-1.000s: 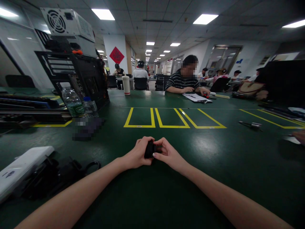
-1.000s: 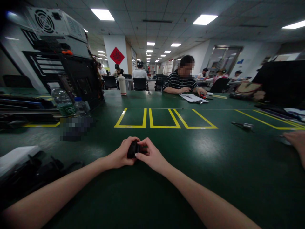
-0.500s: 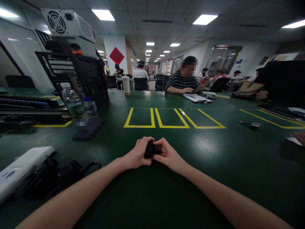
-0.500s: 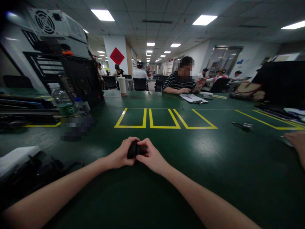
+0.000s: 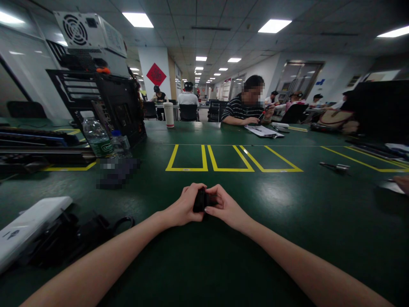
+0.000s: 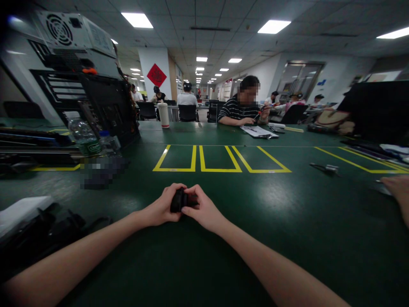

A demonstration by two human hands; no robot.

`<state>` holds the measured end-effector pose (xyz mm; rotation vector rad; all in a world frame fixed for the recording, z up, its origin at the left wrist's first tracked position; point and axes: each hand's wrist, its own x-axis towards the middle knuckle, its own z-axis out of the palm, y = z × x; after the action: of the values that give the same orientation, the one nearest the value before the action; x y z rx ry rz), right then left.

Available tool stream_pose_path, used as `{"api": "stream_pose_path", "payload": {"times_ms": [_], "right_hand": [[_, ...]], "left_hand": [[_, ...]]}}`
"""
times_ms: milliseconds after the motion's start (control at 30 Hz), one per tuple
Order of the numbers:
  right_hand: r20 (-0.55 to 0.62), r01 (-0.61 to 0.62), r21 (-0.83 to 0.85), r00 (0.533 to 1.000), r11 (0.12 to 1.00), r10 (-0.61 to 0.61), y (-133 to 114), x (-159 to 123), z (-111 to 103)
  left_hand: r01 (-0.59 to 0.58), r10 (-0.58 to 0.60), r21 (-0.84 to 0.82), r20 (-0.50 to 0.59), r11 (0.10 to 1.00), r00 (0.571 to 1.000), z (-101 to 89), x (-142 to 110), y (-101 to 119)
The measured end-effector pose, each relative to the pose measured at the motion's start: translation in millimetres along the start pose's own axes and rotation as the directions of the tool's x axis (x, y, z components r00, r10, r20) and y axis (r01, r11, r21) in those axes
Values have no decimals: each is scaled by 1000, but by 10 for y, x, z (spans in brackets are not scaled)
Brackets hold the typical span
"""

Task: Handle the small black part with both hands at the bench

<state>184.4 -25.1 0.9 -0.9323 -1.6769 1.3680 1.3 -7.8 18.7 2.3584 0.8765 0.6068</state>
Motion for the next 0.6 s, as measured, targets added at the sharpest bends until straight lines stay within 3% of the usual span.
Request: {"api": "stream_pose_path", "payload": {"times_ms": [367, 600], "right_hand": [[-57, -17, -37, 998, 999, 15, -34, -3, 19], [-6, -5, -23, 1000, 1000, 5, -26, -5, -3]], "left_hand": [[-1, 1, 21, -30, 1000, 1000, 36, 18, -38], [-14, 15, 31, -14, 999, 1000, 32, 13, -33]]}}
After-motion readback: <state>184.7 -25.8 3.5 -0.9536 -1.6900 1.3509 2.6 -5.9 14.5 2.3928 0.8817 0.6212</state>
